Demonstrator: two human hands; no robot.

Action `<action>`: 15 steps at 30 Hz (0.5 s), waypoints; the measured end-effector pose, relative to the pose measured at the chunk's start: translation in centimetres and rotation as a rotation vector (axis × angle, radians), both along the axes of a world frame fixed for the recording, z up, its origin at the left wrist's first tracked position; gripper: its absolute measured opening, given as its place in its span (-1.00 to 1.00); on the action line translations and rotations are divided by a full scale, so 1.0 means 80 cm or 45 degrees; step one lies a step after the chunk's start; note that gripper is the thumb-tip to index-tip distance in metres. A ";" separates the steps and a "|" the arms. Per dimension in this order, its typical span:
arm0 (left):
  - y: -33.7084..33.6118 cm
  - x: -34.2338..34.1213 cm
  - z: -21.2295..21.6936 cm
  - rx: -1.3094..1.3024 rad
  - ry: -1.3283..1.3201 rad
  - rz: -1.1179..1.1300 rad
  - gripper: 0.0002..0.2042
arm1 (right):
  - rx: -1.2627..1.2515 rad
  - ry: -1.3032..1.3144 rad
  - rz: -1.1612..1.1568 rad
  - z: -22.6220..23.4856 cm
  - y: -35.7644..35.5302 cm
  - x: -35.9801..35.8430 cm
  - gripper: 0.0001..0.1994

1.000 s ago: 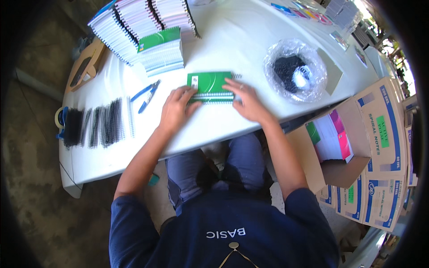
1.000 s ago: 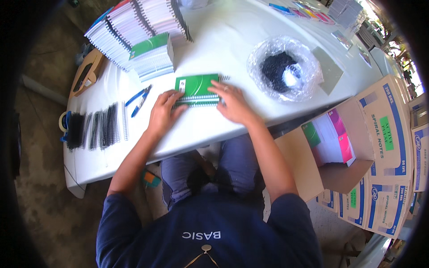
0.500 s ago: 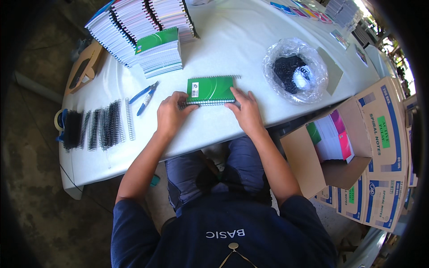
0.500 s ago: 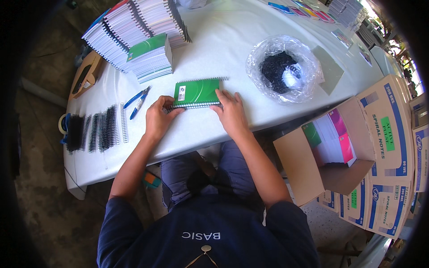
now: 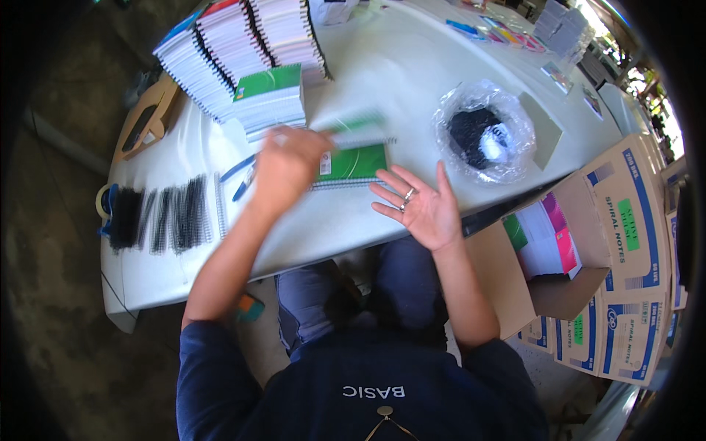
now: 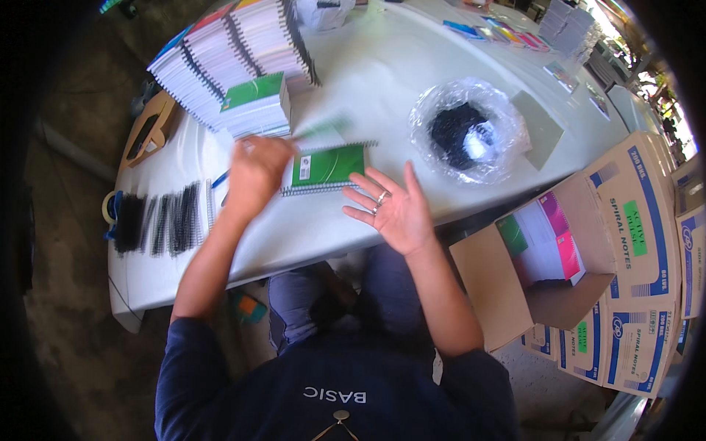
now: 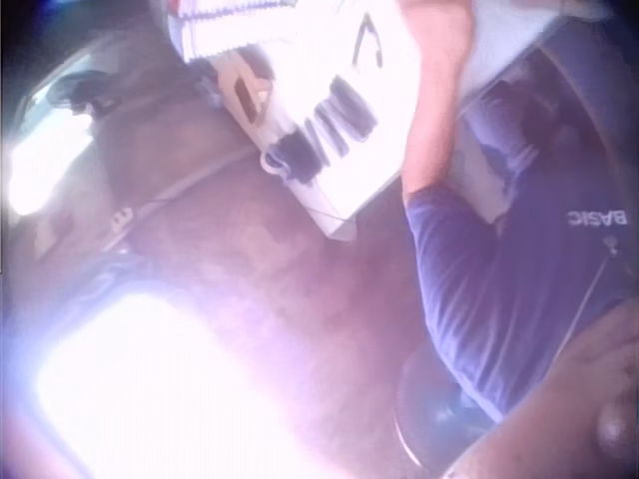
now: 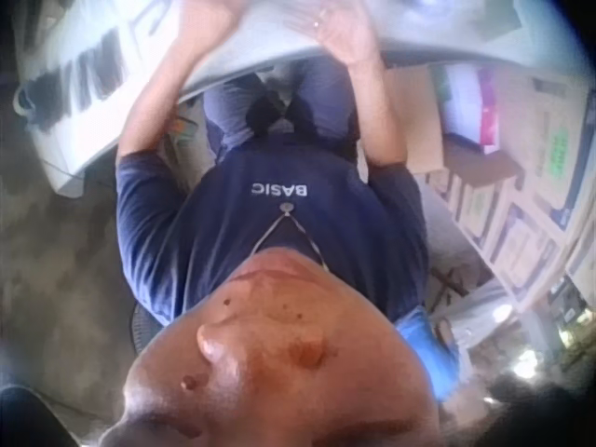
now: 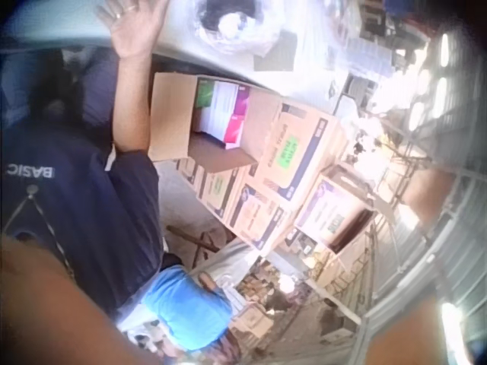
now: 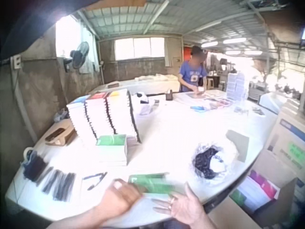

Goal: The person takes spiral binding coils and inserts them into stacks of notebook pages by hand, then places the bound notebooks into a cardboard box.

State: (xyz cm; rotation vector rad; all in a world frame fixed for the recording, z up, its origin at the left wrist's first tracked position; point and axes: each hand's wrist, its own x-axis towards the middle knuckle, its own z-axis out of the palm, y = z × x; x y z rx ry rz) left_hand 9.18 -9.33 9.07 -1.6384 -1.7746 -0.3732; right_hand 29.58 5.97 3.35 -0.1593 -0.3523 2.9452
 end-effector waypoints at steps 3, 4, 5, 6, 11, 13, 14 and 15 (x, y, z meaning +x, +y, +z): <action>-0.034 0.081 -0.011 -0.198 -0.141 -0.338 -0.75 | 0.370 -0.094 -0.004 -0.003 -0.008 -0.006 -0.50; -0.041 0.086 -0.014 -0.155 -0.307 -0.386 -0.73 | 0.705 -0.202 -0.168 -0.003 -0.011 -0.009 -0.51; -0.062 0.057 -0.022 -0.279 -0.395 -0.100 -0.70 | 0.762 -0.189 -0.272 0.003 -0.020 -0.014 -0.55; -0.069 0.022 -0.025 -0.105 -0.527 0.195 -0.69 | 0.879 -0.119 -0.366 0.006 -0.023 -0.017 -0.56; -0.147 -0.097 -0.060 -0.410 -0.840 1.518 -0.74 | 1.584 0.107 -0.364 -0.011 -0.057 -0.049 -0.61; -0.159 -0.098 -0.066 -0.065 -0.928 1.278 -0.72 | 1.722 0.080 -0.355 -0.022 -0.051 -0.058 -0.66; -0.161 -0.091 -0.065 -0.075 -0.932 1.281 -0.72 | 1.848 0.033 -0.324 -0.030 -0.051 -0.060 -0.70; -0.157 -0.076 -0.058 0.059 -1.211 0.973 -0.70 | 1.757 -0.011 -0.343 -0.029 -0.052 -0.059 -0.77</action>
